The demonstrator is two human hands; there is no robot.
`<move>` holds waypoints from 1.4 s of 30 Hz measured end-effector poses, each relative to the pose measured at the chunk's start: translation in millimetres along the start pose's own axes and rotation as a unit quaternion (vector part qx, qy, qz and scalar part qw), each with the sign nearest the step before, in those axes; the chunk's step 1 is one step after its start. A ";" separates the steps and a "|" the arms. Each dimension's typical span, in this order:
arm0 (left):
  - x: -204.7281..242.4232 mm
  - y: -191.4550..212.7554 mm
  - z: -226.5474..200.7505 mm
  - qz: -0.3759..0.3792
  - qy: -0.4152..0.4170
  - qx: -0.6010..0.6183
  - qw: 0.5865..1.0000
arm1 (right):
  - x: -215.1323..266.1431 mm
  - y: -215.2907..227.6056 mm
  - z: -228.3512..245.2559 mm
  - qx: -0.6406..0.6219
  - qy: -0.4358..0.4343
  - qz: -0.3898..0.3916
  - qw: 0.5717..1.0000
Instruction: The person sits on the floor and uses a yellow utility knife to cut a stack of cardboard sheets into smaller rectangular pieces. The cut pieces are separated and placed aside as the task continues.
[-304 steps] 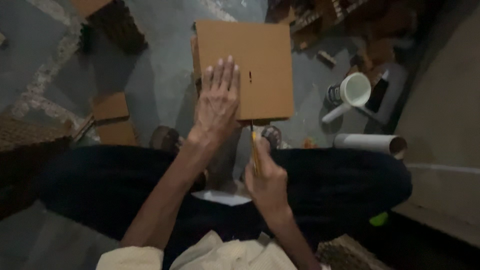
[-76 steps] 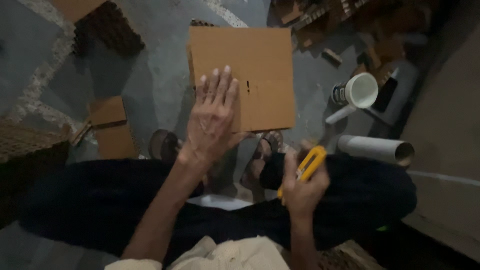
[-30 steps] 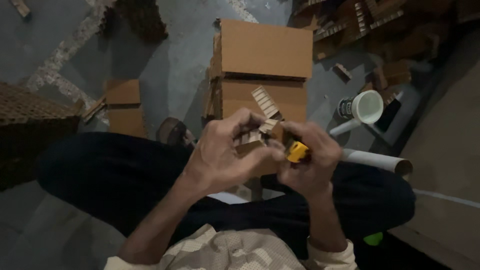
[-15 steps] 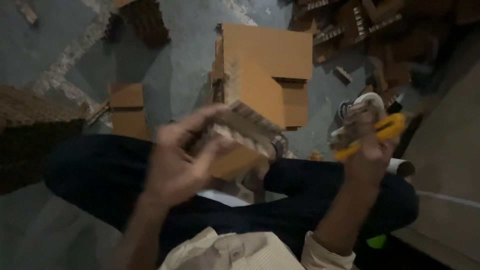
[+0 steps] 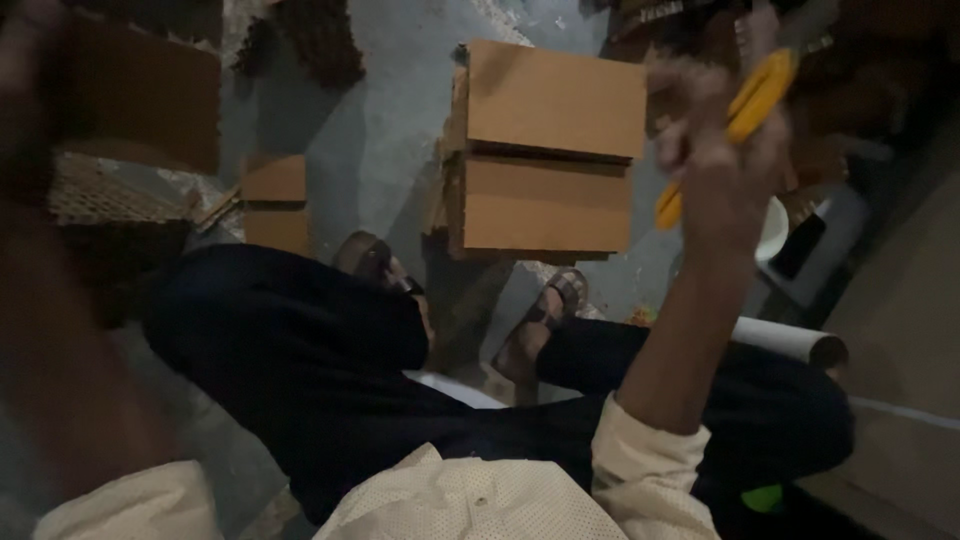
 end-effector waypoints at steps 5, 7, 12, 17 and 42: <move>47.1 -42.9 149.3 0.058 0.101 -0.023 0.993 | 42.0 -18.8 -35.9 0.103 -0.098 0.077 0.987; 96.2 -69.2 218.6 0.130 0.291 -0.016 0.948 | 54.8 -17.2 -49.5 0.108 -0.136 0.078 0.982; 117.3 -87.4 239.7 0.203 0.207 -0.256 0.922 | 52.8 1.6 -61.2 0.137 -0.147 0.054 0.978; 53.8 -74.6 110.2 0.251 0.089 -0.300 0.916 | 45.2 19.2 -61.4 0.231 -0.142 -0.021 0.962; 178.3 -202.2 -270.2 0.296 -0.479 0.031 0.826 | 72.4 71.0 -73.8 0.032 -0.236 -0.166 0.957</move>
Point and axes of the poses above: each hand's wrist, its own x-axis away from the middle knuckle, its own y-axis out of the back of the hand, z = x × y, the point moved 9 cm from there along -x, towards the middle knuckle, and after that the axes turned 15 degrees about -z, right-handed, at the moved point
